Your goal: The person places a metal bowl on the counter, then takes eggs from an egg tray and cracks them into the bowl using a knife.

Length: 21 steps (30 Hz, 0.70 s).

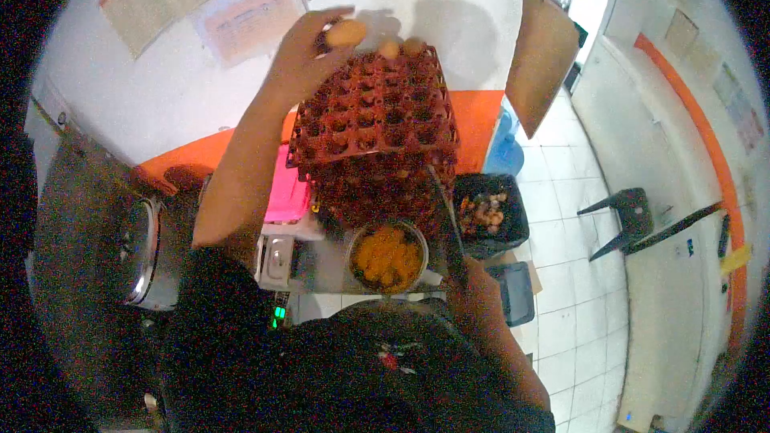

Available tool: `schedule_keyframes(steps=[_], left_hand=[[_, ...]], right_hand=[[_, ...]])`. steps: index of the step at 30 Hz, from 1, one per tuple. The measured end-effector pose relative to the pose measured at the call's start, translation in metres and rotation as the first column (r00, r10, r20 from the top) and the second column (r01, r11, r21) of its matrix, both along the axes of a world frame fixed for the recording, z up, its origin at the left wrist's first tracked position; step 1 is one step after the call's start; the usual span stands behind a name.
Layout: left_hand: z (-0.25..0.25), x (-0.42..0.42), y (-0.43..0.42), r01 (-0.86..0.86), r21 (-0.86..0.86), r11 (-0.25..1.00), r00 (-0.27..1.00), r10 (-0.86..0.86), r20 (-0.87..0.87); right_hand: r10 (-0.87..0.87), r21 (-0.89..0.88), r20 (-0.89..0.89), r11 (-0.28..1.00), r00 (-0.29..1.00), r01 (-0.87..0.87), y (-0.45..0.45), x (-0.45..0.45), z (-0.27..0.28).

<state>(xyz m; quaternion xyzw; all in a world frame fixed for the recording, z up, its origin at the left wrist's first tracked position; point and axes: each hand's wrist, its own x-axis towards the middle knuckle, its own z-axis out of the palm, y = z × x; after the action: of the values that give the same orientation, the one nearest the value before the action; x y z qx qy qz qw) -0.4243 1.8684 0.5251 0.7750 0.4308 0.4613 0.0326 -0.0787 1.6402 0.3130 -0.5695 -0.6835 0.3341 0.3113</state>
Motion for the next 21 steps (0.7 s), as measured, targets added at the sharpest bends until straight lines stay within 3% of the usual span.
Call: schedule_keyframes(steps=[2, 4, 6, 8, 9, 12, 15, 17, 18, 21], left_hand=[[-0.022, 0.005, -0.071, 0.206, -0.085, 0.975, 0.97, -0.192, 0.147], [-0.046, 0.011, -0.14, 0.286, -0.232, 0.93, 0.956, -0.292, 0.011], [-0.109, 0.023, -0.178, 0.351, -0.502, 0.791, 0.911, -0.165, 0.377], [-0.153, 0.032, -0.19, 0.384, -0.63, 0.675, 0.814, 0.075, 0.576], [-0.169, 0.036, -0.194, 0.415, -0.675, 0.61, 0.738, 0.208, 0.642], [-0.198, 0.041, -0.2, 0.536, -0.62, 0.573, 0.556, 0.314, 0.77], [-0.206, 0.042, -0.206, 0.508, -0.649, 0.567, 0.547, 0.369, 0.751], [-0.214, 0.038, -0.206, 0.485, -0.678, 0.552, 0.579, 0.378, 0.722], [-0.217, 0.036, -0.207, 0.473, -0.694, 0.543, 0.596, 0.383, 0.706], [-0.219, 0.032, -0.214, 0.407, -0.722, 0.559, 0.694, 0.325, 0.642]], right_hand=[[0.086, -0.018, 0.085, 0.996, 0.993, -0.085, -0.001, -0.014, 0.016], [0.178, -0.019, 0.13, 0.984, 0.975, -0.177, 0.001, -0.022, 0.016], [0.274, 0.013, 0.141, 0.96, 0.951, -0.278, 0.005, -0.028, 0.002], [0.281, 0.194, 0.178, 0.93, 0.943, -0.314, 0.002, -0.033, -0.006], [0.286, 0.281, 0.198, 0.9, 0.937, -0.334, 0.0, -0.034, -0.01], [0.354, 0.235, 0.195, 0.888, 0.914, -0.394, 0.004, -0.037, -0.024], [0.331, 0.056, 0.364, 0.925, 0.871, -0.375, 0.007, -0.054, -0.021], [0.35, -0.062, 0.359, 0.934, 0.865, -0.352, 0.011, -0.063, -0.008], [0.359, -0.122, 0.354, 0.933, 0.864, -0.338, 0.013, -0.066, 0.0], [0.268, -0.09, 0.171, 0.963, 0.948, -0.256, 0.013, -0.067, 0.011]])
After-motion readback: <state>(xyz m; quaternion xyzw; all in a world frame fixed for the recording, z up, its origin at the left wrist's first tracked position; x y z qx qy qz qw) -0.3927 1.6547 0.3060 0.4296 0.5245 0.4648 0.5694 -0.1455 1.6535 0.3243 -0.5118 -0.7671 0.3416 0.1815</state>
